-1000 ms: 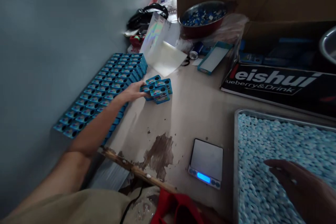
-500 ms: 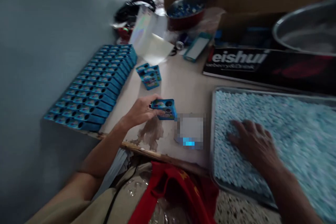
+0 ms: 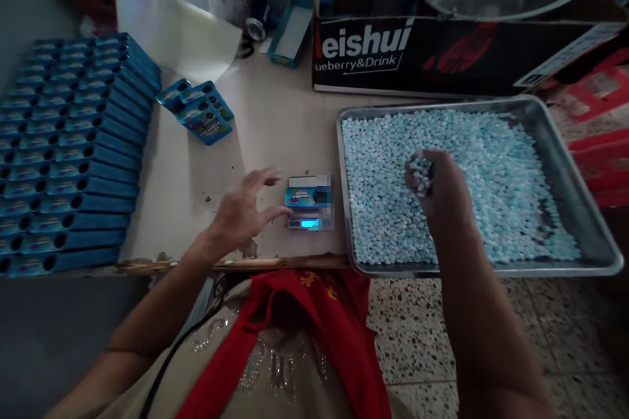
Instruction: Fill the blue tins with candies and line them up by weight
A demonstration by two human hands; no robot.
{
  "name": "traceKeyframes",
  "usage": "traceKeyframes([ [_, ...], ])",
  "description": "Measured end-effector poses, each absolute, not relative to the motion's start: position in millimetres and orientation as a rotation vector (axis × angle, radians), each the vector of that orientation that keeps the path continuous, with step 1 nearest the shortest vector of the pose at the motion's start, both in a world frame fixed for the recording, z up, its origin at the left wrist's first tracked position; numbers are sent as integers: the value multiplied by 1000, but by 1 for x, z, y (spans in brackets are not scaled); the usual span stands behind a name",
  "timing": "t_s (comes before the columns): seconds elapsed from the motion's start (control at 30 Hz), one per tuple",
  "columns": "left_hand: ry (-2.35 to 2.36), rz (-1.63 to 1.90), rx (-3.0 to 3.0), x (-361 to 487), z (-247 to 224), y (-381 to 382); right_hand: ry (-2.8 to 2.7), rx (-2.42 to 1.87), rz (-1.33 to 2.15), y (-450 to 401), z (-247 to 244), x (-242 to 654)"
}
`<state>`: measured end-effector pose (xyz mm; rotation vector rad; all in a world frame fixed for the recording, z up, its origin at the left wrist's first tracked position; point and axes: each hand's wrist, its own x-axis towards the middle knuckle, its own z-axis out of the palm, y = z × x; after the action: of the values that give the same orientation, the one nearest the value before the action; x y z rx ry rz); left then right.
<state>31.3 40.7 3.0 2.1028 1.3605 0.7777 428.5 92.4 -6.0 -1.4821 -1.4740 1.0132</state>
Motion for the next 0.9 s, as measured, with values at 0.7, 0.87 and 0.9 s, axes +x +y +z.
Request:
traceKeyframes([
  [0.7, 1433, 1097, 2099, 13, 5, 22, -728, -903, 1587, 84, -27, 406],
  [0.87, 1383, 1125, 2056, 17, 0, 24, -743, -917, 1583, 77, -2, 354],
  [0.9, 1386, 1110, 2033, 18, -2, 24, -737, -938, 1566, 76, 3, 346],
])
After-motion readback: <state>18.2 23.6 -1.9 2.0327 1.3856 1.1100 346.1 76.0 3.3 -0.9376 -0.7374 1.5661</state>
